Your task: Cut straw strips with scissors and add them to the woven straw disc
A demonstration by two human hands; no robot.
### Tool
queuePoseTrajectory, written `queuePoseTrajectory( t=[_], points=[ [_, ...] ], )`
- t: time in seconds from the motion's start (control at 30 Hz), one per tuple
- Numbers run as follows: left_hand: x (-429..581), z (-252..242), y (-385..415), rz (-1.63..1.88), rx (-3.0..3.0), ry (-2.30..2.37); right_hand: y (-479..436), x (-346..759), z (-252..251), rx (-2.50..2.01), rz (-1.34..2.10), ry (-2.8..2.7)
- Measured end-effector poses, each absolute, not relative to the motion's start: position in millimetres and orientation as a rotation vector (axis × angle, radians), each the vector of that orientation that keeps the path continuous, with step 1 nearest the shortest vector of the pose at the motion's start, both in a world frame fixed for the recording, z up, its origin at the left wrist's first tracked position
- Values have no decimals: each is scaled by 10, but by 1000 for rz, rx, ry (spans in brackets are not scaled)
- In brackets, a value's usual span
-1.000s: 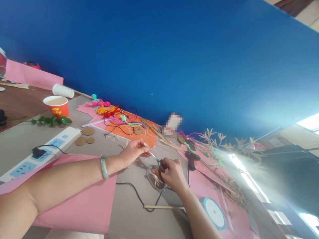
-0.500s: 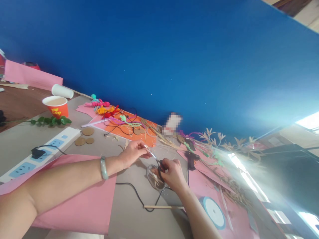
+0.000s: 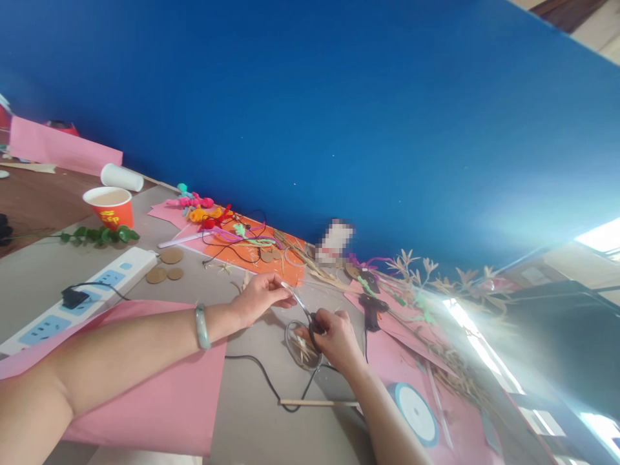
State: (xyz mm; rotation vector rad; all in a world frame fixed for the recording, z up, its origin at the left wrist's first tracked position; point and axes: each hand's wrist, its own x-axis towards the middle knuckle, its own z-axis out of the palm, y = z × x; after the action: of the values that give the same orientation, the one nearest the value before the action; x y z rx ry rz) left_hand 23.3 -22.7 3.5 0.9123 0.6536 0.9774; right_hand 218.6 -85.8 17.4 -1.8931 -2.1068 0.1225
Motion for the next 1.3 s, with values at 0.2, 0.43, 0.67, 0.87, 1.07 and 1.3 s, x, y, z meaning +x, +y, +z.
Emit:
queuePoseTrajectory(
  t=[0.2,0.43,0.67,0.87,1.07,1.3],
  points=[
    [232,33,-225,977,914,655,-843,2214,162,-1893,101,-2092],
    [225,39,-229,975,938,649,-843,2223,164,-1884,81,-2070],
    [208,89,-233,937,940,667,-822,2232,156,-1909,80,-1971],
    [206,37,-214,987,1021,685,-813,2220,175,-1860,44,-1957],
    [189,78,-239,941,952,594,-808,2235,152,-1852,39,-1953],
    [186,70,-216,899,922,578,-810,2238,148,-1858,29,-1963]
  ],
)
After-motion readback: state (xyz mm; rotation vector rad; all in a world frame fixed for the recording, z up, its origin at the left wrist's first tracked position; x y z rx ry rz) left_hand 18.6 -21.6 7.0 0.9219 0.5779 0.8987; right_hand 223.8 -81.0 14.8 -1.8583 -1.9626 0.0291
